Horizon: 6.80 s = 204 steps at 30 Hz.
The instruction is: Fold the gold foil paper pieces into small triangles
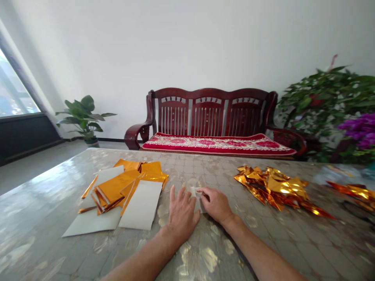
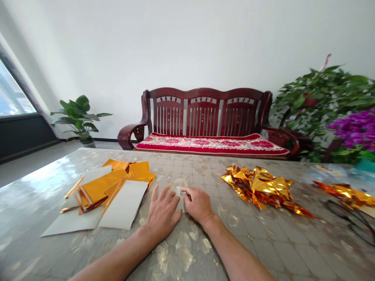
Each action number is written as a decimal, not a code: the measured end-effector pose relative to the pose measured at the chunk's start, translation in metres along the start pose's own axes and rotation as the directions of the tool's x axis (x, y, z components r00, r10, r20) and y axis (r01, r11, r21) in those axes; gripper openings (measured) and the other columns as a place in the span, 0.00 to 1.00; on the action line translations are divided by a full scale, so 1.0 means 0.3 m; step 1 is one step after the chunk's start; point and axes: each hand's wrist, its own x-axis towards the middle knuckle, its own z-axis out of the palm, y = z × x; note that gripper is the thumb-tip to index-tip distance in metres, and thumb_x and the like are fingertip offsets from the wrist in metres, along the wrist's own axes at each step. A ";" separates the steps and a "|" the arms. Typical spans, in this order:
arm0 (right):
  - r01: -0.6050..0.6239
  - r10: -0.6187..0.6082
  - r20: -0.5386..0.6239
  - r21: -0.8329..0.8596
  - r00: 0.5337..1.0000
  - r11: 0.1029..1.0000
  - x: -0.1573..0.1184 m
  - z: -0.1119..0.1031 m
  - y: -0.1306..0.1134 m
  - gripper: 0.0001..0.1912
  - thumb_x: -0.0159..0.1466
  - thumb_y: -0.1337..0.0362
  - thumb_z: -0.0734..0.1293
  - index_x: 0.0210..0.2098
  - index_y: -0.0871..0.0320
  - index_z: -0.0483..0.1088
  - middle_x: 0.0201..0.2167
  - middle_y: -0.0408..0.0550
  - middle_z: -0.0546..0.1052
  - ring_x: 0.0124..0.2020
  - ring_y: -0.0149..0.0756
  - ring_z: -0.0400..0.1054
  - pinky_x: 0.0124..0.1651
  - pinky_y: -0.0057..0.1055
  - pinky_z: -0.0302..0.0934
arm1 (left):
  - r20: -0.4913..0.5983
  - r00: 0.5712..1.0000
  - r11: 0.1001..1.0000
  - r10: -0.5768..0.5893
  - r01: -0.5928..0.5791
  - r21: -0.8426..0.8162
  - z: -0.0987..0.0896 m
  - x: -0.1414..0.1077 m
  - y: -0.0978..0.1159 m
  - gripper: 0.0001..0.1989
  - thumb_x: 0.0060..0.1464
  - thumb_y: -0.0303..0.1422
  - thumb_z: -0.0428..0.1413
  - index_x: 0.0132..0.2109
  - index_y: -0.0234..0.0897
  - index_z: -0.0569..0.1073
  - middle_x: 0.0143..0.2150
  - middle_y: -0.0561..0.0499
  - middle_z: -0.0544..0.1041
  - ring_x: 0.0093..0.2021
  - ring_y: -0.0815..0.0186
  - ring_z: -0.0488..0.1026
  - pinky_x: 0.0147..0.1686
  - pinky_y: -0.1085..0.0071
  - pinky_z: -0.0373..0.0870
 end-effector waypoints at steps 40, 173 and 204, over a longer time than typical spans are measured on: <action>0.123 -0.084 0.139 -0.299 0.987 0.946 -0.008 -0.039 -0.041 0.10 0.64 0.63 0.63 0.41 0.53 0.76 0.39 0.48 0.75 0.43 0.40 0.67 0.43 0.32 0.57 | 0.239 0.965 0.991 0.109 -0.124 0.047 0.010 0.027 -0.042 0.09 0.64 0.28 0.47 0.41 0.38 0.72 0.41 0.47 0.75 0.44 0.58 0.71 0.44 0.62 0.66; -0.100 0.103 0.070 -0.039 0.992 0.994 0.074 0.014 0.076 0.14 0.61 0.70 0.61 0.44 0.54 0.71 0.32 0.42 0.77 0.36 0.33 0.70 0.36 0.26 0.53 | 0.260 0.879 0.916 -0.399 0.396 0.069 -0.005 0.072 -0.094 0.13 0.62 0.37 0.47 0.41 0.37 0.75 0.45 0.46 0.73 0.44 0.60 0.73 0.43 0.65 0.65; 0.050 -0.028 0.095 -0.233 0.995 0.971 0.057 -0.006 0.035 0.09 0.62 0.71 0.61 0.34 0.53 0.72 0.35 0.44 0.75 0.40 0.36 0.66 0.41 0.29 0.52 | 0.218 0.962 0.986 0.165 -0.162 -0.033 -0.011 0.076 -0.081 0.12 0.65 0.31 0.49 0.52 0.44 0.72 0.52 0.49 0.72 0.53 0.60 0.65 0.53 0.64 0.64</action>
